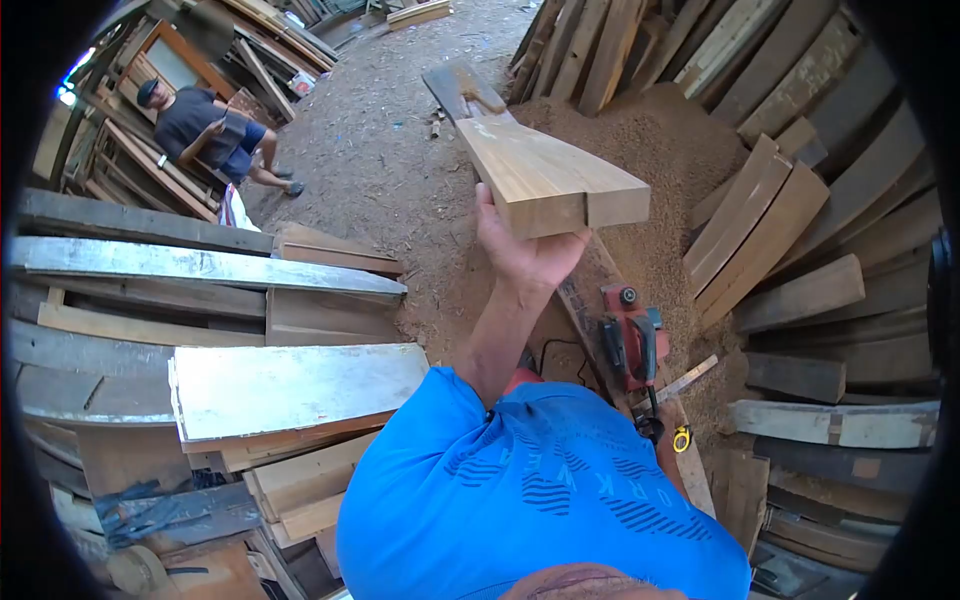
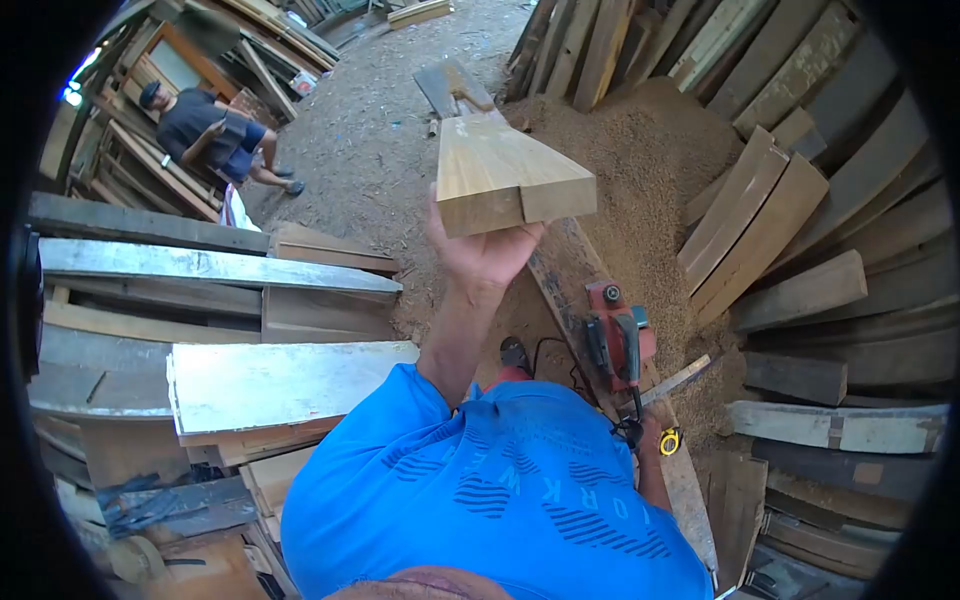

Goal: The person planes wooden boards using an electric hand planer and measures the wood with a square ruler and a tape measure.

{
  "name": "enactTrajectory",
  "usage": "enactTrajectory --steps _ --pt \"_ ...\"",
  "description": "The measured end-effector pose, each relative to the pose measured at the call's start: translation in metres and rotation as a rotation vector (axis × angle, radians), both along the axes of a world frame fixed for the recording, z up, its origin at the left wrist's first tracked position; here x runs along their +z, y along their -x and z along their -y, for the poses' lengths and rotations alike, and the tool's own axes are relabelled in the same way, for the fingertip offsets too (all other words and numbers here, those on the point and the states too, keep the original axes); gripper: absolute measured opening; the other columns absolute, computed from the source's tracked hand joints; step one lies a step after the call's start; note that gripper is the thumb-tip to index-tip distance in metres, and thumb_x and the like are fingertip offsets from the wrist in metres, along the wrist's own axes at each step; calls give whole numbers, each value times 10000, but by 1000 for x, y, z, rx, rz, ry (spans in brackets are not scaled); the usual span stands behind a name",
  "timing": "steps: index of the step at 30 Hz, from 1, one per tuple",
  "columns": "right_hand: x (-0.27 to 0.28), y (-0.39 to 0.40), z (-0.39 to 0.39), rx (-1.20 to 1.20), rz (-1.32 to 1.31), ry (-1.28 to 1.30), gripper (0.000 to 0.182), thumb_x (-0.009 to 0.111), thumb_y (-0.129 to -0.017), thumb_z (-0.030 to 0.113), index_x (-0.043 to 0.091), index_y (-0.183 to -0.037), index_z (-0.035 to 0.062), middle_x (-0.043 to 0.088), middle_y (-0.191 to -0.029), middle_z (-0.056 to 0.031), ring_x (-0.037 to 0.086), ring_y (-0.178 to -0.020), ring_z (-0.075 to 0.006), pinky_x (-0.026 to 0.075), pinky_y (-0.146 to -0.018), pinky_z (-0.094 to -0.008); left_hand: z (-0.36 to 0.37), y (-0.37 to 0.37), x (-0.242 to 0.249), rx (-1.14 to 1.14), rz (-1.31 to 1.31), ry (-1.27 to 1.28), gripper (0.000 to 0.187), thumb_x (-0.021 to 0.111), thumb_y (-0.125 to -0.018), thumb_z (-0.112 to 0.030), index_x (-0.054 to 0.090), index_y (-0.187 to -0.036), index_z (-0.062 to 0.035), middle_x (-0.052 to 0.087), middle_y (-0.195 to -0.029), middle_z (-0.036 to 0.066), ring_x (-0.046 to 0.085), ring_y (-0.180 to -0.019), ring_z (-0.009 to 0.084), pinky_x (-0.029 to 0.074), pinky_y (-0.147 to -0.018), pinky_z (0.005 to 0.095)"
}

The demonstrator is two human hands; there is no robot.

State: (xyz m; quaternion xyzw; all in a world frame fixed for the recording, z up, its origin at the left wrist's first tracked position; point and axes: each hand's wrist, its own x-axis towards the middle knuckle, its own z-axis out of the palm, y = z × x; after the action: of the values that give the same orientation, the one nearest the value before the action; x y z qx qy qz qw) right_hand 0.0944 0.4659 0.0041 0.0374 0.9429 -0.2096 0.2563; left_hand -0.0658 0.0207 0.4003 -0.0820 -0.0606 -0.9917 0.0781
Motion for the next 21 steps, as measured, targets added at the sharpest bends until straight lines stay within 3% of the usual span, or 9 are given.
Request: enactTrajectory --steps 5,7,10,14,16,17,19,20,21 --pt "26 39 11 -93 -192 26 217 624 -922 253 677 -925 42 710 -892 -220 701 -865 -416 536 -770 -479 2 -1 -2 2 37 16 765 374 -945 -731 412 -1510 -215 554 -1395 57 553 -1302 275 469 -1058 541" --pt "78 61 30 -180 -222 109 222 619 -937 247 689 -951 36 713 -899 -218 706 -880 -400 540 -784 -468 2 0 -3 -3 24 15 774 368 -939 -743 414 -1507 -219 551 -1395 57 559 -1294 273 470 -1056 530" --pt "87 95 38 -109 -223 208 342 649 -949 263 607 -1218 55 701 -933 -140 697 -890 -241 547 -862 -378 8 -2 -11 -41 -3 13 800 575 -910 -635 404 -1539 -172 512 -1486 110 512 -1358 337 428 -1095 595" --pt "104 120 89 -153 -266 607 388 678 -929 228 589 -1235 7 686 -1094 -210 687 -994 -324 530 -921 -407 19 -14 -21 10 241 150 732 617 -930 -423 389 -1523 -61 548 -1442 181 558 -1317 374 442 -1115 594" --pt "138 125 122 -129 -210 698 419 701 -907 203 578 -1240 -20 669 -1142 -227 670 -1029 -366 517 -942 -423 23 -31 -62 3 431 292 707 637 -919 -297 382 -1508 -1 562 -1417 224 575 -1295 392 449 -1125 580" --pt "136 130 129 -78 -243 573 486 717 -887 219 557 -1274 -26 659 -1155 -235 655 -1058 -384 509 -962 -432 20 -42 -86 -59 465 261 726 658 -869 -189 374 -1494 45 560 -1401 262 575 -1288 405 463 -1128 546" --pt "122 138 139 17 -301 316 621 749 -848 252 513 -1344 -39 639 -1180 -250 626 -1114 -419 493 -1002 -451 16 -70 -150 -181 568 234 757 678 -820 -161 388 -1485 55 567 -1395 252 580 -1280 407 464 -1126 540" --pt "111 141 140 28 -370 370 606 754 -830 239 545 -1336 -20 630 -1199 -251 607 -1150 -416 468 -1033 -471 17 -86 -186 -217 592 264 763 694 -803 -175 408 -1471 57 587 -1374 234 592 -1268 396 467 -1122 530" --pt "103 143 139 5 -326 404 586 752 -830 232 560 -1327 -12 632 -1199 -247 611 -1146 -411 472 -1027 -469 19 -99 -223 -132 604 469 755 698 -779 -172 429 -1444 63 611 -1343 205 605 -1253 366 479 -1114 511"
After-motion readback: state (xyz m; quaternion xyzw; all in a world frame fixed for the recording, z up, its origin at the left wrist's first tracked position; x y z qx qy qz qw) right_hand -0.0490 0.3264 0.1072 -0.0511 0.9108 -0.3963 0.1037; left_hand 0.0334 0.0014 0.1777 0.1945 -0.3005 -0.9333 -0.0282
